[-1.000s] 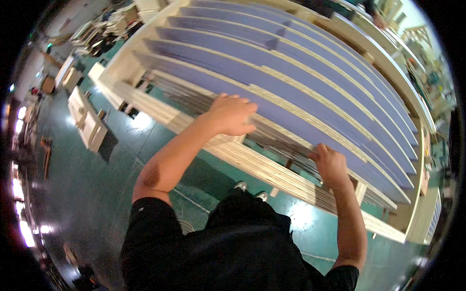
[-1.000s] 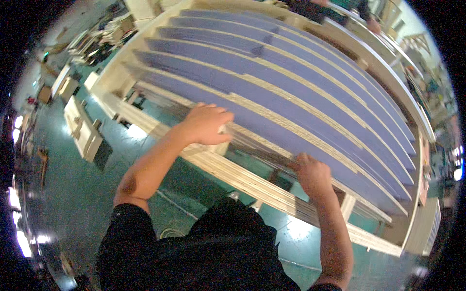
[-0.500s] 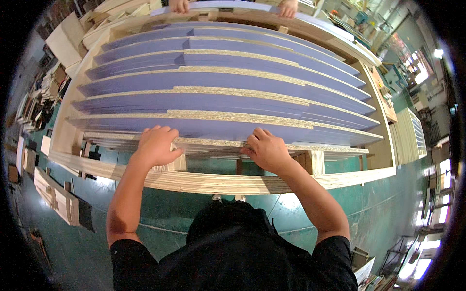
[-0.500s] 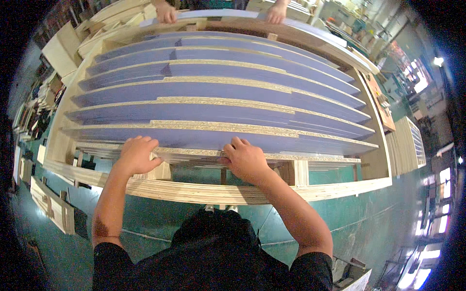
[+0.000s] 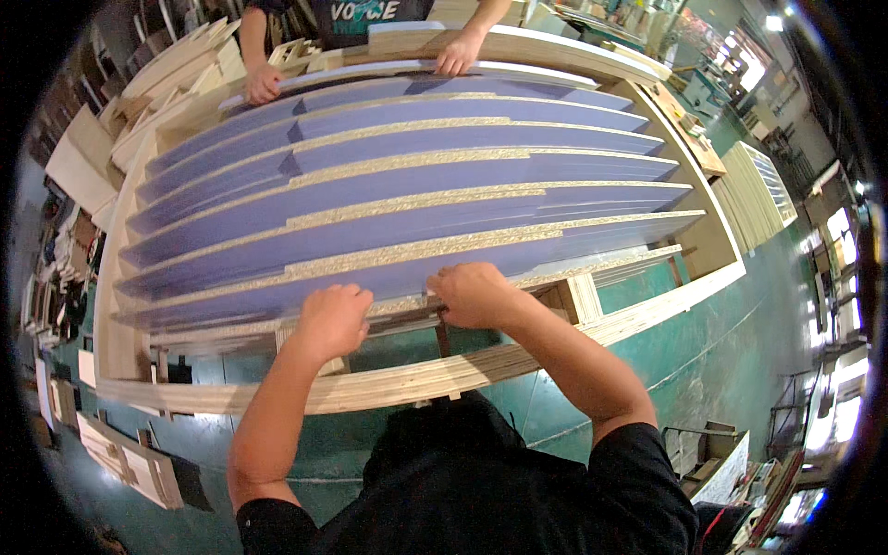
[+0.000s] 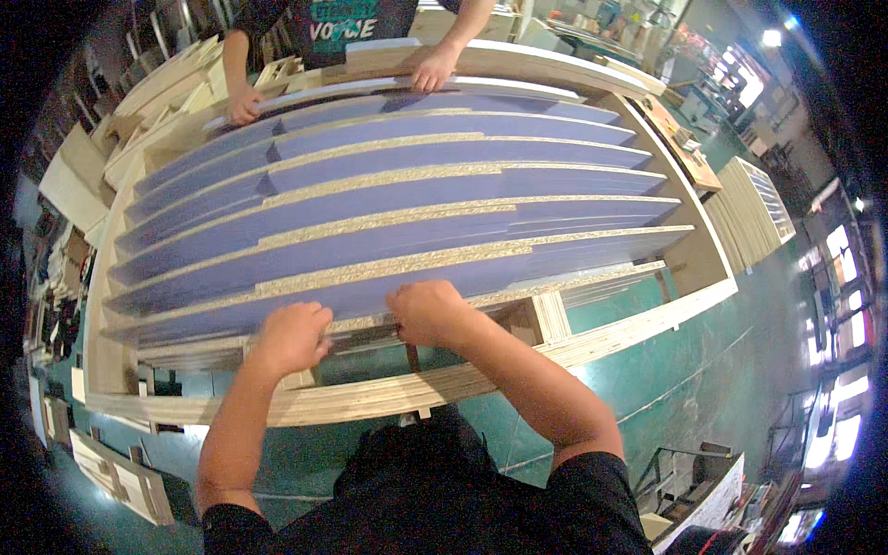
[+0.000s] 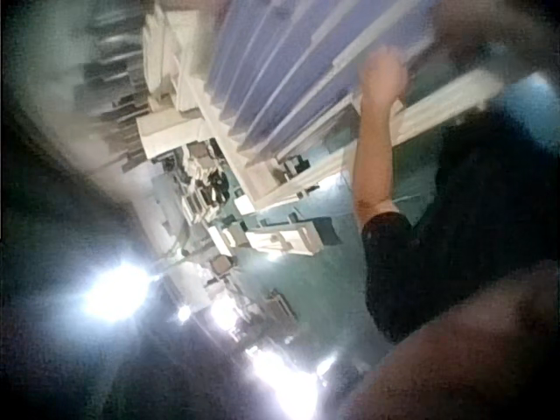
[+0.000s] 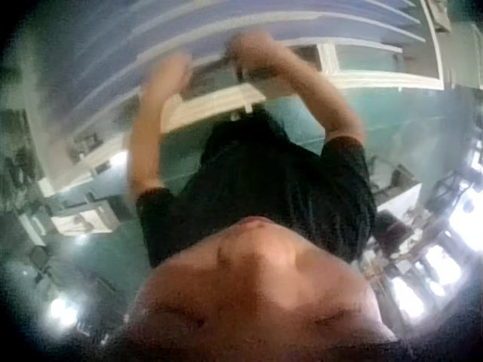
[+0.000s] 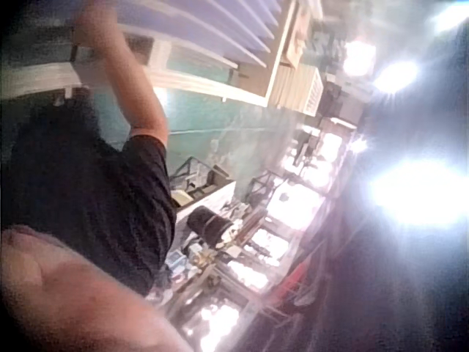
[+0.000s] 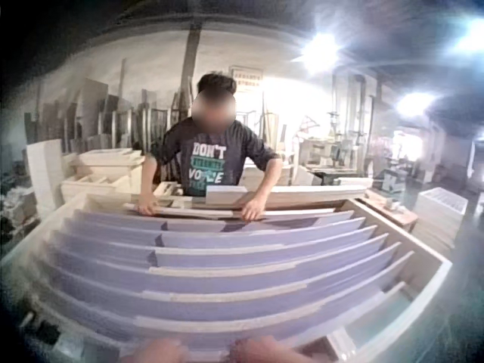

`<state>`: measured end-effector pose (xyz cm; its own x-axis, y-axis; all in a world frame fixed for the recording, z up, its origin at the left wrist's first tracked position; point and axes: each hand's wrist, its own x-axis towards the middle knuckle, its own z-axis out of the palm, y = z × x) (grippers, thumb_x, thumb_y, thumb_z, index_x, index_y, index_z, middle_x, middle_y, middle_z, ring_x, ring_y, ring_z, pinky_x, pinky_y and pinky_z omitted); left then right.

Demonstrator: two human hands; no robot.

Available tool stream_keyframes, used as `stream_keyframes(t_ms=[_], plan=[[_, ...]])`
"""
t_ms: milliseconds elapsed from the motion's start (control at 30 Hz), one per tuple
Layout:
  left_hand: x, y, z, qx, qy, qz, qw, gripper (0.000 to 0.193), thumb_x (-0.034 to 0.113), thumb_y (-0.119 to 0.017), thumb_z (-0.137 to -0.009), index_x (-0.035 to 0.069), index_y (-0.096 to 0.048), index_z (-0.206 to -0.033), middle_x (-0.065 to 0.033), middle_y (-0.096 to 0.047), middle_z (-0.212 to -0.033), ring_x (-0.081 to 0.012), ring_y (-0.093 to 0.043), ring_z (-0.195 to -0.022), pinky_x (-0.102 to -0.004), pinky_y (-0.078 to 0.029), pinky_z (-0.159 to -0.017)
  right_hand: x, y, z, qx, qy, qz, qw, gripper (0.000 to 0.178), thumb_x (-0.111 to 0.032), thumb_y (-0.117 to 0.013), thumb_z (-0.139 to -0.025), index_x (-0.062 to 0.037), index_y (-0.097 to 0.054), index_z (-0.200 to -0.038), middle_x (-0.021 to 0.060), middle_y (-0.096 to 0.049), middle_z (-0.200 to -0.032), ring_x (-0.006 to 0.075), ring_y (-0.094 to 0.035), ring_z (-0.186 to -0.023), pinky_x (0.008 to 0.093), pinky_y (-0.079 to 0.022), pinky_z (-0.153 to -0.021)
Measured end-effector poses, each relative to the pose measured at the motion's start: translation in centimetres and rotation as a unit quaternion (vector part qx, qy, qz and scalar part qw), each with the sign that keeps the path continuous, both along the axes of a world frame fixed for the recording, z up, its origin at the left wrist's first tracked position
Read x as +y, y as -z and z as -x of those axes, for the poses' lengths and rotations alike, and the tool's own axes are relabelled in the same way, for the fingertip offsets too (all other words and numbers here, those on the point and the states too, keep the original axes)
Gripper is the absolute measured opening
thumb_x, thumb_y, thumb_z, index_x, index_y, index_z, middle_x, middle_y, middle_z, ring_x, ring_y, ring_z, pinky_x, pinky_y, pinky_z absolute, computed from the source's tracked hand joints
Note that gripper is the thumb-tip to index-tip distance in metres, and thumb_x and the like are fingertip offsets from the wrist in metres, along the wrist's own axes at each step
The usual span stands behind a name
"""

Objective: The person uses a pneumatic nail gun to fasten thin wooden strips to a large curved wooden frame. They repeatedly position the strips and drive nails into the joints, occasionally adjusting the frame or retrieving more materials from a nearby table.

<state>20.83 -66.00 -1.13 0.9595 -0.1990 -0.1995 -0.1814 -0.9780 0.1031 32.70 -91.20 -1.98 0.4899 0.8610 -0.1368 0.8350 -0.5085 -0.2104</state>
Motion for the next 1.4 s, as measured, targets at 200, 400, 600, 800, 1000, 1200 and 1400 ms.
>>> stream_keyframes(t_ms=[200,400,600,800,1000,1200,1400], plan=[[0.0,-0.7,0.2,-0.018,-0.008,0.058,0.998,0.026,0.022,-0.078,-0.084,0.009,-0.062,-0.1,-0.01,-0.062,-0.1,-0.0348,-0.063,-0.102,-0.0494,-0.053,-0.082,0.0,-0.4,0.3,0.032,0.005,-0.016,0.999,0.036,-0.028,-0.079,-0.078,-0.0055,-0.067,-0.104,0.0153,-0.071,-0.1,0.038,-0.071,-0.097,0.0504,-0.058,-0.08],[0.3,-0.4,0.2,-0.024,-0.002,0.063,0.998,0.027,0.021,-0.079,-0.083,0.008,-0.061,-0.099,-0.0105,-0.061,-0.098,-0.0351,-0.062,-0.099,-0.0488,-0.053,-0.08,-0.2,-0.5,0.2,0.052,0.008,-0.024,0.998,0.035,-0.025,-0.077,-0.078,-0.0057,-0.067,-0.105,0.0152,-0.071,-0.099,0.0378,-0.071,-0.096,0.0503,-0.059,-0.078],[-0.4,-0.9,0.0,0.008,-0.008,0.033,0.999,0.031,0.03,-0.078,-0.085,0.008,-0.064,-0.101,-0.0108,-0.063,-0.102,-0.0353,-0.063,-0.103,-0.0484,-0.053,-0.084,-0.2,0.0,0.4,0.012,0.005,-0.037,0.999,0.028,-0.02,-0.073,-0.081,-0.0064,-0.067,-0.105,0.0152,-0.071,-0.099,0.0373,-0.072,-0.093,0.05,-0.059,-0.077],[-0.2,-2.5,-0.5,0.032,-0.056,0.112,0.992,0.036,0.04,-0.071,-0.092,0.006,-0.065,-0.102,-0.0151,-0.069,-0.098,-0.0389,-0.066,-0.095,-0.0489,-0.053,-0.083,-1.3,-0.3,0.1,0.007,-0.028,-0.033,0.999,0.036,-0.026,-0.074,-0.084,-0.0074,-0.064,-0.113,0.0141,-0.069,-0.104,0.0359,-0.071,-0.099,0.0484,-0.059,-0.079],[1.4,-1.9,-0.3,-0.036,-0.112,0.189,0.975,0.029,0.033,-0.063,-0.099,0.004,-0.061,-0.097,-0.0199,-0.068,-0.086,-0.0413,-0.066,-0.084,-0.0498,-0.049,-0.073,-3.0,-2.0,-0.9,0.038,-0.052,-0.037,0.997,0.048,-0.044,-0.074,-0.088,-0.0086,-0.062,-0.118,0.0155,-0.068,-0.109,0.0387,-0.07,-0.102,0.0511,-0.056,-0.088],[2.2,-1.3,-0.3,-0.047,-0.12,0.159,0.979,0.028,0.028,-0.065,-0.098,0.002,-0.061,-0.09,-0.0183,-0.066,-0.083,-0.0383,-0.064,-0.08,-0.0464,-0.049,-0.071,-5.5,-3.1,-2.4,0.069,0.017,-0.06,0.996,0.056,-0.059,-0.063,-0.095,-0.0065,-0.063,-0.114,0.0183,-0.07,-0.113,0.0432,-0.068,-0.102,0.0532,-0.055,-0.087],[1.7,0.4,-1.0,-0.12,-0.129,0.255,0.951,0.02,0.023,-0.068,-0.093,0.003,-0.064,-0.089,-0.0147,-0.067,-0.086,-0.035,-0.065,-0.078,-0.0439,-0.051,-0.071,-6.8,-1.4,-3.5,0.061,0.029,-0.082,0.994,0.055,-0.06,-0.056,-0.098,-0.0066,-0.065,-0.109,0.0203,-0.07,-0.099,0.0449,-0.069,-0.092,0.0554,-0.055,-0.081]])
